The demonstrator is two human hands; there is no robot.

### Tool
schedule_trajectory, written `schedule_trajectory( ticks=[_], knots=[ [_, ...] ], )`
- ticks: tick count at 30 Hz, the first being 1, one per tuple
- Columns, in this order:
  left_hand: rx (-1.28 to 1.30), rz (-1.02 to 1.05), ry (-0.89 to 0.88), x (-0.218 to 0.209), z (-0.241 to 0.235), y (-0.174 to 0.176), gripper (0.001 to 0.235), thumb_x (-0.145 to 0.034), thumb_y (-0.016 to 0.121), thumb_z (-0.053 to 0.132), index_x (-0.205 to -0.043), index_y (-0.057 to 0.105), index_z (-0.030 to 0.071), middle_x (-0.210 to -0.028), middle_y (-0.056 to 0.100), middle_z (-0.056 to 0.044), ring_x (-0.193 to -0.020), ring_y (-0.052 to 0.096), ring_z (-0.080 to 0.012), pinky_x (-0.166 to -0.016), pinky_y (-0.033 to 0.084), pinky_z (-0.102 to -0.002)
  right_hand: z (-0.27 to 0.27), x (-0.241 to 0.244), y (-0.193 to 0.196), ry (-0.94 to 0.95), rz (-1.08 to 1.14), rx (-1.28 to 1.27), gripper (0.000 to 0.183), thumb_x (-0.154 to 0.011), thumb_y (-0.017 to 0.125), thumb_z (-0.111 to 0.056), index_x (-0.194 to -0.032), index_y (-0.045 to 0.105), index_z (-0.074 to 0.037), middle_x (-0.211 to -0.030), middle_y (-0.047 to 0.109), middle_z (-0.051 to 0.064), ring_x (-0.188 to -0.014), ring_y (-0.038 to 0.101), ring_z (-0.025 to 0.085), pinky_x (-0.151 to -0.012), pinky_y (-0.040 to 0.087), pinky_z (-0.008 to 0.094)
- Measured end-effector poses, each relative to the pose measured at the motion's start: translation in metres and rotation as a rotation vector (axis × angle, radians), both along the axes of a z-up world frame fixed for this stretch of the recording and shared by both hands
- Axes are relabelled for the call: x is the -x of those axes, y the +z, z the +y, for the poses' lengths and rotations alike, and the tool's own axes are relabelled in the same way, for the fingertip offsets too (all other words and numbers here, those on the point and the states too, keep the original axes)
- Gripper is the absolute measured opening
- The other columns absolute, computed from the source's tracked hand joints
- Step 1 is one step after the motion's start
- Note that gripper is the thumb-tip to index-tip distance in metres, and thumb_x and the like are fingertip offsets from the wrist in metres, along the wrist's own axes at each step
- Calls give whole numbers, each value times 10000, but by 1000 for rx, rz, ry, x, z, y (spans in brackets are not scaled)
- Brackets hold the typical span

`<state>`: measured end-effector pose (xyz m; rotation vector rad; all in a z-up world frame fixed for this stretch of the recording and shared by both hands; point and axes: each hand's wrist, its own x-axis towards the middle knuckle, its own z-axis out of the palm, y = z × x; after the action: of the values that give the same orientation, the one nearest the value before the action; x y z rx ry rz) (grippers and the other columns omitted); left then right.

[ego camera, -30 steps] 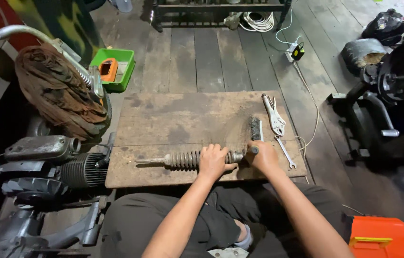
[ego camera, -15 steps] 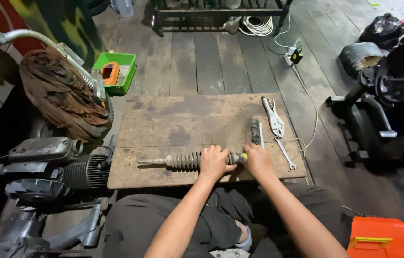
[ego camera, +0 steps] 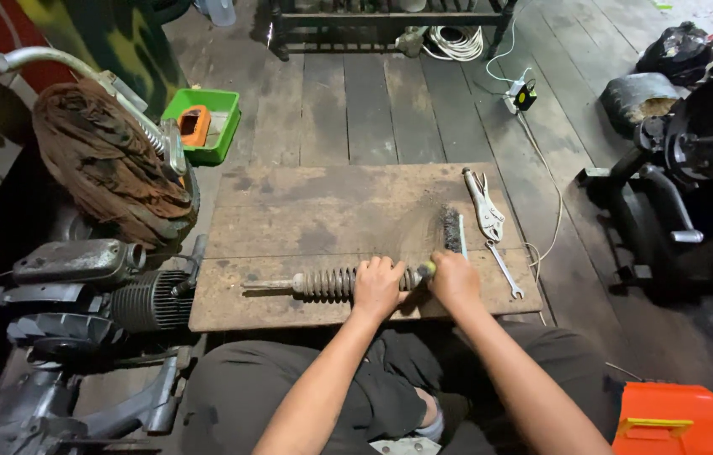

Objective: The person cleans a metal car part, likely a shock absorber, using a wire brush and a screwdriver. They scrub the surface of the part and use the screwdriver to scrape off debris.

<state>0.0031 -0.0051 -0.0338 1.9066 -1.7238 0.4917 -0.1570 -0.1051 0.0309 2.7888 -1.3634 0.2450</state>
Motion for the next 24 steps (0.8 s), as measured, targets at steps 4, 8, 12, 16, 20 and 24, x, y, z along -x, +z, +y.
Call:
schedule_trajectory(
  ticks=[4,8,12,16,20,24],
  knots=[
    [16,67,-6,5,13,23,630,-517,851,636,-930,685,191,-824,604,-61,-802,619,-284,-768,482,-425,5,0,26,-215,-104,-141,206,-733,740,-107,-893,777,-231,-824,756,26,-899,764,275,-777,627,387],
    [53,47,9,6,10,19,654,-512,867,630,-943,683,174,-832,615,-69,-805,628,-277,-778,485,-408,5,25,37,-374,-821,-313,287,-704,887,-263,-891,730,-113,-818,716,161,-891,715,330,-770,546,443],
    [73,41,12,5,10,21,658,-502,861,631,-945,679,179,-832,617,-72,-812,625,-281,-778,485,-418,-20,43,13,-375,-730,-500,154,-773,808,-299,-804,752,-159,-672,678,82,-686,676,199,-632,534,355],
    [73,46,13,6,9,18,649,-511,859,637,-927,666,179,-822,607,-69,-799,620,-275,-771,478,-408,-14,50,9,-383,-693,-551,180,-814,769,-323,-901,774,-164,-713,696,123,-597,660,227,-469,532,347],
    [72,44,17,5,9,19,643,-525,851,647,-925,658,181,-822,604,-61,-798,620,-269,-779,480,-400,11,43,22,-204,-660,-348,150,-797,814,-265,-862,769,-137,-774,729,149,-867,726,318,-800,541,427],
    [67,26,16,5,9,20,678,-491,847,662,-933,661,182,-826,604,-63,-808,623,-274,-791,479,-409,8,41,20,-101,-586,-244,111,-781,822,-237,-841,767,-161,-764,734,115,-904,712,326,-877,543,424]
  ],
)
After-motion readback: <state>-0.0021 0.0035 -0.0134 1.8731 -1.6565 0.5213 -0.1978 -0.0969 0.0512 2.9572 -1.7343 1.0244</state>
